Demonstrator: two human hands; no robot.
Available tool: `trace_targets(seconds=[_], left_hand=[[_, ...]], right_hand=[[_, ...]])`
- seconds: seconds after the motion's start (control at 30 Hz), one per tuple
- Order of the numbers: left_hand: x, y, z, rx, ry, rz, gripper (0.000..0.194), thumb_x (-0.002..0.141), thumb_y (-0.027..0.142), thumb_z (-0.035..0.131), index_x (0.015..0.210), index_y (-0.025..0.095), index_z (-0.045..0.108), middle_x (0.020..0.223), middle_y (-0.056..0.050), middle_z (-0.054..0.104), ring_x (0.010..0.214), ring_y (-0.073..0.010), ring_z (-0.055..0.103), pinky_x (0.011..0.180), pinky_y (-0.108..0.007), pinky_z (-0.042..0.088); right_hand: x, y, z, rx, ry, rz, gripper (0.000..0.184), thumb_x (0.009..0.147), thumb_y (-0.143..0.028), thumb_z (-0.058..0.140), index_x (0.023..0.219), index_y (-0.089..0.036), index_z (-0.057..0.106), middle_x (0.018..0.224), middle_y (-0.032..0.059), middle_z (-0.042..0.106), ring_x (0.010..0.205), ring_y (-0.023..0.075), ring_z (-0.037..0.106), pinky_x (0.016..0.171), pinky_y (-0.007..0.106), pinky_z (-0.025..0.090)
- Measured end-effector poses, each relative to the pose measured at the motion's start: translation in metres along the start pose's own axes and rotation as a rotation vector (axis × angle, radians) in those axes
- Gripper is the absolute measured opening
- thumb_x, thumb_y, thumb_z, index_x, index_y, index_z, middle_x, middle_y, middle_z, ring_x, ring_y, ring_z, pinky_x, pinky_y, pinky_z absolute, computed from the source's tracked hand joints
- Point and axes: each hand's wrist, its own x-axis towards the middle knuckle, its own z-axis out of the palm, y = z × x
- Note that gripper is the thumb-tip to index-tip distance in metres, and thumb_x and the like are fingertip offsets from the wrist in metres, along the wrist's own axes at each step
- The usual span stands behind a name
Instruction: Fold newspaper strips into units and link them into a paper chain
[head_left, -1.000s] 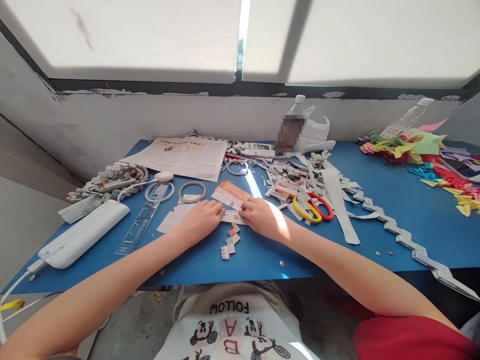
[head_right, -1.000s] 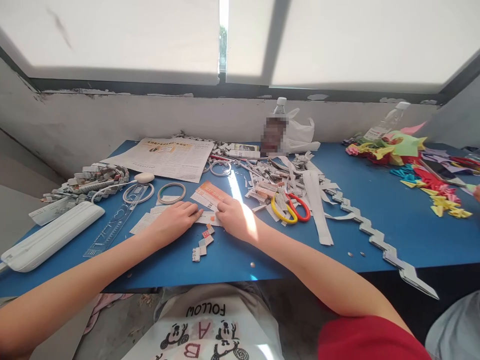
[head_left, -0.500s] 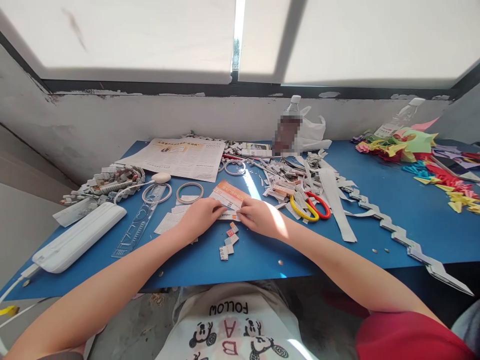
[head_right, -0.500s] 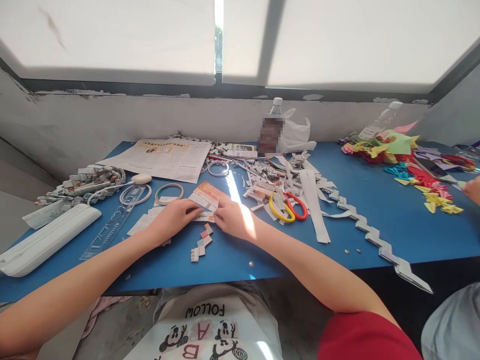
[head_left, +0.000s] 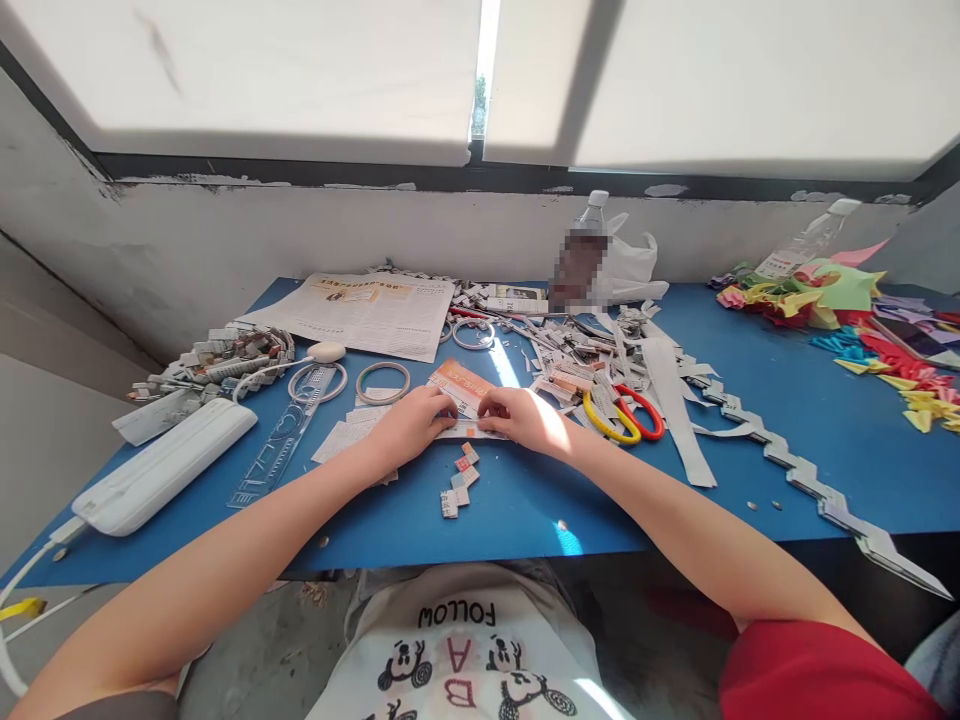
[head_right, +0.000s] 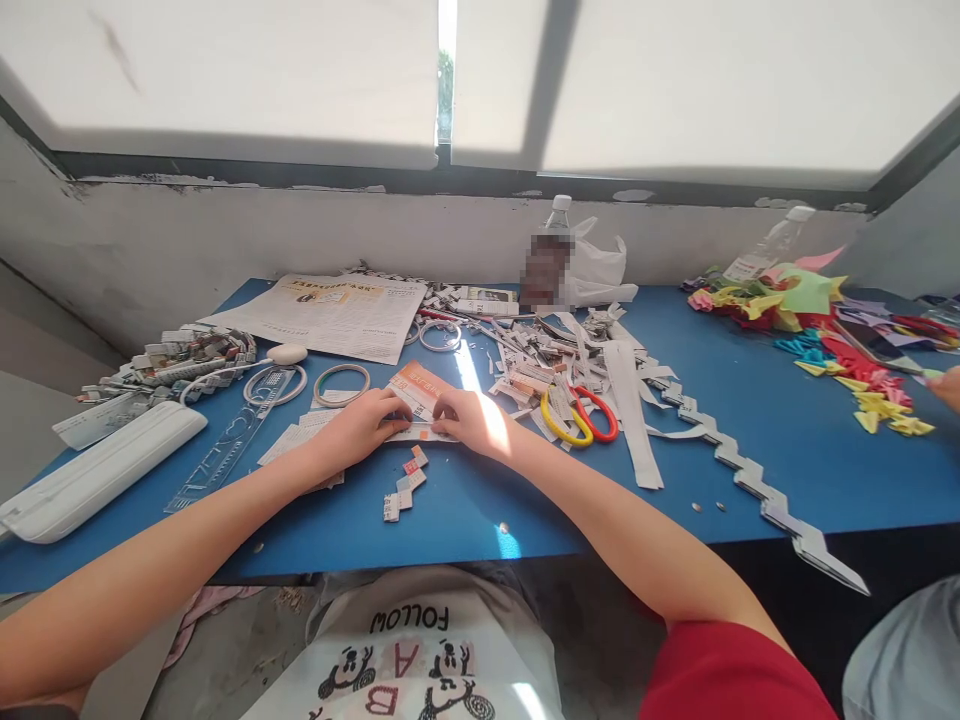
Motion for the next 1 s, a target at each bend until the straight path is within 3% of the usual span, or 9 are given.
trace_targets(seconds=[0.47, 0.77, 0.87, 1.0], left_hand=[[-0.007, -0.006, -0.007, 0.081, -0.051, 0.143, 0.019, 0.092, 0.023, 0.047, 0.095, 0.019, 0.065, 0.098, -0.006, 0.064, 0.090, -0.0212, 0.059, 0.073, -0.030, 0.045], [-0.022, -0.004, -0.021, 0.264, -0.137, 0.219, 0.033, 0.089, 0.008, 0.041, 0.100, 0.020, 0.070, 0.094, -0.005, 0.063, 0.085, -0.0177, 0.060, 0.070, -0.026, 0.043], [-0.025, -0.001, -0.023, 0.351, -0.182, 0.237, 0.038, 0.086, 0.005, 0.043, 0.104, 0.022, 0.071, 0.095, -0.006, 0.063, 0.087, -0.0180, 0.060, 0.071, -0.026, 0.043], [-0.022, -0.001, -0.025, 0.282, -0.189, 0.188, 0.030, 0.091, 0.017, 0.045, 0.102, 0.023, 0.072, 0.093, -0.005, 0.063, 0.081, -0.0174, 0.061, 0.067, -0.026, 0.042]], right_hand=[[-0.003, 0.011, 0.001, -0.154, -0.026, -0.212, 0.002, 0.084, -0.014, 0.059, 0.084, -0.017, 0.058, 0.083, 0.0031, 0.062, 0.072, 0.0138, 0.055, 0.063, 0.024, 0.040], [-0.013, 0.016, -0.005, -0.193, -0.042, -0.420, 0.017, 0.078, -0.006, 0.056, 0.083, -0.017, 0.068, 0.094, 0.0072, 0.064, 0.080, 0.0167, 0.061, 0.067, 0.026, 0.048], [-0.015, 0.015, -0.006, -0.185, -0.065, -0.413, 0.016, 0.075, -0.008, 0.059, 0.081, -0.018, 0.071, 0.091, 0.0066, 0.065, 0.079, 0.0172, 0.062, 0.070, 0.027, 0.048], [-0.014, 0.012, -0.008, -0.065, -0.082, -0.296, 0.008, 0.079, -0.021, 0.063, 0.076, -0.017, 0.070, 0.085, 0.0053, 0.065, 0.071, 0.0145, 0.059, 0.065, 0.026, 0.047]])
